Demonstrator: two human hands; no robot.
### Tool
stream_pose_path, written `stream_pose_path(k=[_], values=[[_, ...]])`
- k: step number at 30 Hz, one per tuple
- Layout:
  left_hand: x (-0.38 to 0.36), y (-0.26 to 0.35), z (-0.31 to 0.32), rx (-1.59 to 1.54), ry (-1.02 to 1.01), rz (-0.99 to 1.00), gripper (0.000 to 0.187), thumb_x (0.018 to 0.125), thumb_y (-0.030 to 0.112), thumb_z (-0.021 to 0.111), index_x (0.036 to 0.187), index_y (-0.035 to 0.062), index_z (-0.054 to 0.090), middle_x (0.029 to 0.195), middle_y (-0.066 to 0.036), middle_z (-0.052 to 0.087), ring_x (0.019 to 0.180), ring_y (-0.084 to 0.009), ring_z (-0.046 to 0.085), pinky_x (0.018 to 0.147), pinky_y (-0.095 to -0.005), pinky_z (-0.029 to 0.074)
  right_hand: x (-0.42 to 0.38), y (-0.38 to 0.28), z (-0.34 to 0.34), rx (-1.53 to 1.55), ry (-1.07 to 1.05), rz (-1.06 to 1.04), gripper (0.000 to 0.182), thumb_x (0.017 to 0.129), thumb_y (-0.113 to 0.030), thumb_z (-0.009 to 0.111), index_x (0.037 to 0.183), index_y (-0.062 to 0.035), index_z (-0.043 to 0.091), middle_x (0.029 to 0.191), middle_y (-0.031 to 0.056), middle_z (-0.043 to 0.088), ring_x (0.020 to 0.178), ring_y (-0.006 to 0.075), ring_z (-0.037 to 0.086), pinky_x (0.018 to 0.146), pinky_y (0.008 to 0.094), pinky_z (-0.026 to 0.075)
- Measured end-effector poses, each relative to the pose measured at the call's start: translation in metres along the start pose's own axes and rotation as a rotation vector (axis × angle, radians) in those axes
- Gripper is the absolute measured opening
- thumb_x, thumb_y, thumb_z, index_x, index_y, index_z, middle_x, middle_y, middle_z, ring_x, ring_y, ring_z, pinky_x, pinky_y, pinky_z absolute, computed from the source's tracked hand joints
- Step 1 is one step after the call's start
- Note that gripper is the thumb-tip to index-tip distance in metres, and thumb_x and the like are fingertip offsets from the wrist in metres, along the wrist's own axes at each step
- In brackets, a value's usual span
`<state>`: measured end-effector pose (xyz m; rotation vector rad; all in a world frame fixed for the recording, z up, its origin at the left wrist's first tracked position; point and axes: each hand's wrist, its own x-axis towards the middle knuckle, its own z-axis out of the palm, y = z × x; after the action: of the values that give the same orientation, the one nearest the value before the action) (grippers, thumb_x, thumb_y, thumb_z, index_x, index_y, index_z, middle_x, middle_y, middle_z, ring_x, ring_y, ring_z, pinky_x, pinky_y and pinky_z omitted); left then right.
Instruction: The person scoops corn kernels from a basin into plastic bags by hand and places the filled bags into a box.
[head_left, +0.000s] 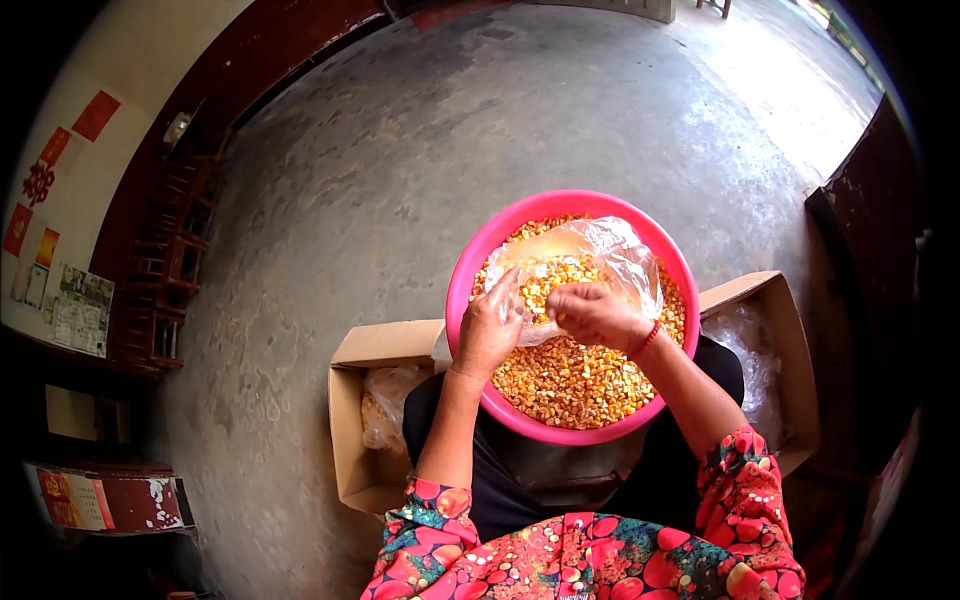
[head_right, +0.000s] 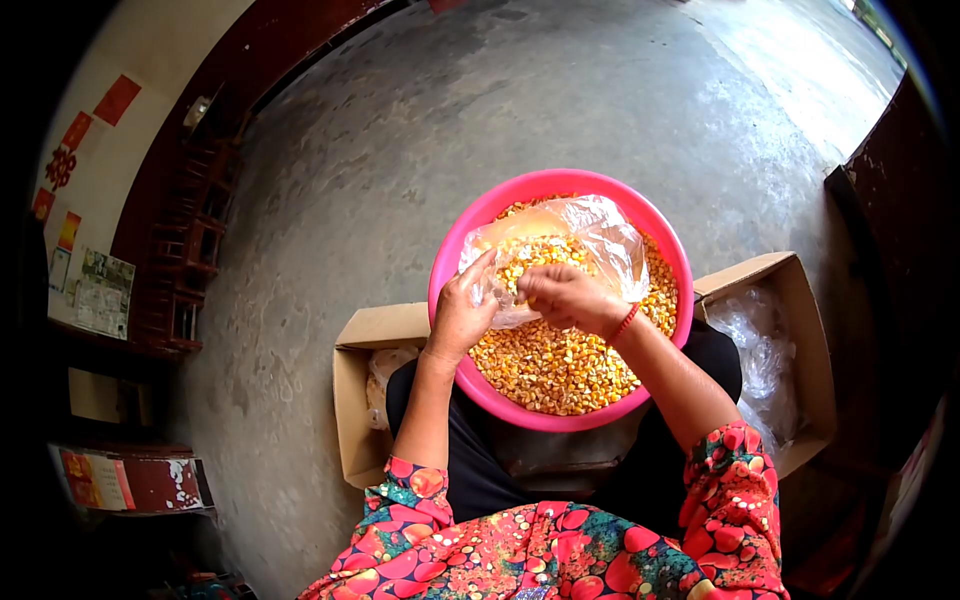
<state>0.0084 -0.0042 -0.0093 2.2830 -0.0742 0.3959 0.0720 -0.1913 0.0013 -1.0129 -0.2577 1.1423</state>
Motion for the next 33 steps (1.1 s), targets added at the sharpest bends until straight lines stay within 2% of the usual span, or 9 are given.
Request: stream_pose_path(k=[5, 11, 17, 20, 23, 27, 29, 31, 33], values=[[0.000, 0.004, -0.001, -0.015, -0.036, -0.057, 0.051, 0.071, -0.001, 0.050, 0.122, 0.0032, 0.051, 0.084, -0.020, 0.063, 0.079, -0.0323, 0.063, 0.071, -0.0369, 0.049, 0.021, 0.004, -0.039, 0.173, 0.418, -0.320, 0.017, 0.094, -0.025, 0.048, 0.084, -0.0114, 0.052, 0.060, -0.0077, 0.037, 0.043, 0.0021, 0.027, 0.038, 0.0181, 0.019], [-0.002, -0.001, 0.000, -0.009, -0.002, -0.012, 0.051, 0.071, 0.000, 0.050, 0.122, 0.0038, 0.052, 0.084, -0.021, 0.062, 0.080, -0.0336, 0.062, 0.072, -0.0385, 0.049, 0.035, 0.018, -0.052, 0.072, 0.535, -0.533, 0.024, 0.091, -0.025, 0.047, 0.093, -0.0037, 0.057, 0.075, 0.0029, 0.052, 0.069, 0.0106, 0.047, 0.065, 0.0263, 0.043], [0.000, 0.005, -0.004, -0.009, -0.046, -0.070, 0.052, 0.071, 0.000, 0.051, 0.123, 0.0038, 0.051, 0.084, -0.021, 0.062, 0.080, -0.0342, 0.062, 0.072, -0.0390, 0.049, 0.028, 0.007, -0.038, -0.494, 0.693, -0.751, 0.028, 0.093, -0.027, 0.045, 0.089, -0.0036, 0.060, 0.078, 0.0040, 0.055, 0.071, 0.0094, 0.049, 0.069, 0.0235, 0.042], [0.001, 0.008, -0.005, -0.020, -0.064, -0.095, 0.052, 0.071, -0.001, 0.051, 0.123, 0.0040, 0.050, 0.084, -0.020, 0.062, 0.080, -0.0339, 0.062, 0.072, -0.0389, 0.048, 0.028, 0.007, -0.034, -0.247, 0.325, -0.610, 0.028, 0.092, -0.027, 0.048, 0.077, -0.0073, 0.060, 0.067, -0.0021, 0.055, 0.061, 0.0052, 0.045, 0.056, 0.0191, 0.035], [0.000, 0.005, -0.003, -0.030, -0.056, -0.098, 0.052, 0.071, -0.001, 0.050, 0.123, 0.0039, 0.050, 0.089, -0.021, 0.062, 0.083, -0.0337, 0.062, 0.075, -0.0383, 0.048, 0.016, 0.015, -0.002, -0.479, 0.090, -0.410, 0.023, 0.087, -0.023, 0.058, 0.075, -0.0033, 0.062, 0.066, 0.0018, 0.060, 0.061, 0.0112, 0.056, 0.056, 0.0295, 0.045], [-0.001, 0.000, -0.001, 0.002, -0.040, -0.042, 0.053, 0.071, -0.003, 0.050, 0.123, 0.0036, 0.050, 0.094, -0.022, 0.062, 0.087, -0.0334, 0.062, 0.077, -0.0376, 0.048, 0.016, 0.055, 0.011, -1.126, -0.306, -0.500, 0.008, 0.076, -0.015, 0.063, 0.077, -0.0070, 0.064, 0.072, 0.0121, 0.063, 0.067, 0.0259, 0.062, 0.063, 0.0351, 0.048], [0.000, 0.003, -0.002, -0.011, -0.037, -0.049, 0.053, 0.071, -0.003, 0.049, 0.123, 0.0035, 0.050, 0.099, -0.023, 0.061, 0.090, -0.0338, 0.061, 0.079, -0.0376, 0.048, 0.016, 0.080, 0.013, -1.285, -0.281, -0.590, 0.010, 0.077, -0.015, 0.059, 0.083, -0.0082, 0.064, 0.083, 0.0115, 0.062, 0.078, 0.0301, 0.060, 0.069, 0.0400, 0.048], [0.001, 0.003, -0.002, -0.017, -0.037, -0.043, 0.053, 0.070, -0.003, 0.049, 0.123, 0.0035, 0.050, 0.100, -0.023, 0.061, 0.090, -0.0338, 0.061, 0.080, -0.0378, 0.048, 0.019, 0.082, 0.016, -1.519, -0.142, -0.899, 0.015, 0.078, -0.018, 0.057, 0.089, -0.0089, 0.062, 0.090, 0.0113, 0.061, 0.082, 0.0315, 0.059, 0.071, 0.0416, 0.047], [0.001, 0.005, -0.003, -0.024, -0.035, -0.035, 0.053, 0.070, -0.004, 0.049, 0.123, 0.0035, 0.050, 0.101, -0.023, 0.061, 0.091, -0.0339, 0.061, 0.080, -0.0380, 0.048, 0.021, 0.084, 0.013, -1.532, -0.096, -0.842, 0.016, 0.078, -0.019, 0.057, 0.089, -0.0086, 0.060, 0.091, 0.0118, 0.061, 0.082, 0.0322, 0.059, 0.073, 0.0426, 0.047]])
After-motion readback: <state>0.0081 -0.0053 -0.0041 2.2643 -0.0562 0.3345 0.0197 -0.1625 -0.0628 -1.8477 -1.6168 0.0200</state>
